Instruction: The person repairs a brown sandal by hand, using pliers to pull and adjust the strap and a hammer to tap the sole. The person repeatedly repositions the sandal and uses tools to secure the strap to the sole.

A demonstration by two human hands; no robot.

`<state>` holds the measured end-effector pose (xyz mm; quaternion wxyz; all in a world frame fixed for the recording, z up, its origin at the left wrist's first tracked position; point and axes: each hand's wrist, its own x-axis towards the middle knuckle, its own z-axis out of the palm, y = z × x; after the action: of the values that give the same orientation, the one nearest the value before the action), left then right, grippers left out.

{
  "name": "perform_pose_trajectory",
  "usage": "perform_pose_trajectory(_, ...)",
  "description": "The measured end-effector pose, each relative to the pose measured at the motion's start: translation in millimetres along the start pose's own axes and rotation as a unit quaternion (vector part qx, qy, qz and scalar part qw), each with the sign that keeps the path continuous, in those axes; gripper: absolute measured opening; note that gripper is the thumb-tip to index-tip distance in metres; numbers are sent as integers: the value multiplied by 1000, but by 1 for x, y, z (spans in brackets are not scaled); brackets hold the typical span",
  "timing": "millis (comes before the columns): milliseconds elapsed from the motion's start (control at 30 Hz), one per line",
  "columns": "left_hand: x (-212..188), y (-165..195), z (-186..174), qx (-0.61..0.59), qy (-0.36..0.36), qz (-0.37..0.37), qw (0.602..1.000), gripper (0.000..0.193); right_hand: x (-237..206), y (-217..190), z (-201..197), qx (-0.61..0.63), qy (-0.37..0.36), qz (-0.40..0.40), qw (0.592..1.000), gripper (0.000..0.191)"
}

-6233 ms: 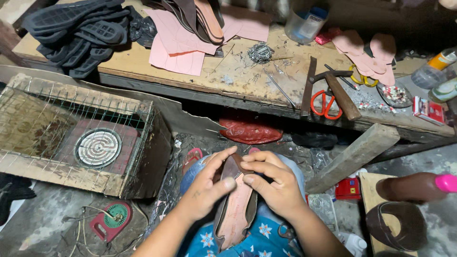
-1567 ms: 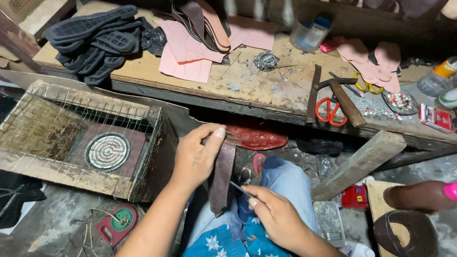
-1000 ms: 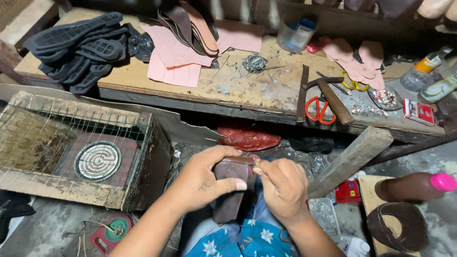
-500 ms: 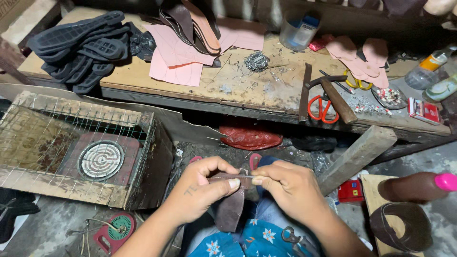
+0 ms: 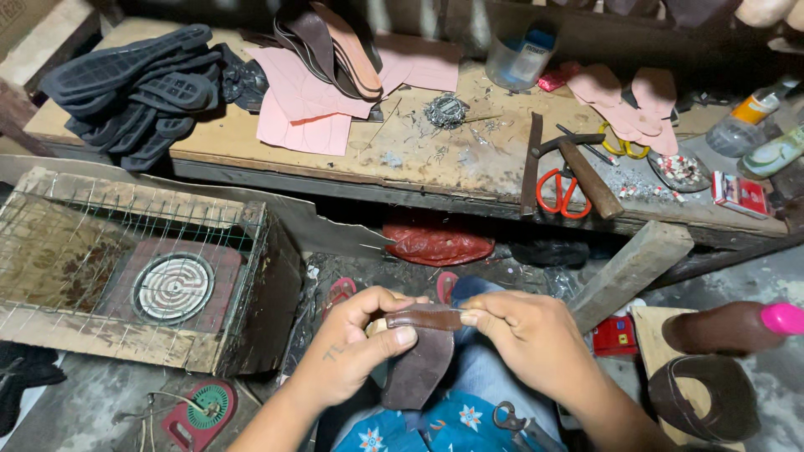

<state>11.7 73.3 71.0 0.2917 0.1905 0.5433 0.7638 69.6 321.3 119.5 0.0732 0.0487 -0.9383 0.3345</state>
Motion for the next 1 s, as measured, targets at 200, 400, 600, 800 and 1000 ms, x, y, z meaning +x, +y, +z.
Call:
perform_pose_trajectory(200, 11, -1, -18, 1, -45, -15, 999, 37, 5, 12, 15, -18, 11, -52, 998, 22)
perform_pose_trajectory(400, 8, 2, -63, -20, -15, 49, 999, 42, 10, 50, 20, 50, -248, 199, 947, 28)
perform_pose_trajectory(600, 14, -8, -81, -99, 41, 35, 994, 48, 5, 52, 69, 343, -163, 184, 907, 56)
perform_pose_trajectory(800, -15, 8, -25, 321, 123, 177, 922, 113, 3, 18, 110, 364, -79, 120, 920, 37)
perform_pose_trajectory(1000, -38, 26, -5, 326, 134, 149, 924, 104, -6, 17, 84, 491, -128, 28, 861, 21)
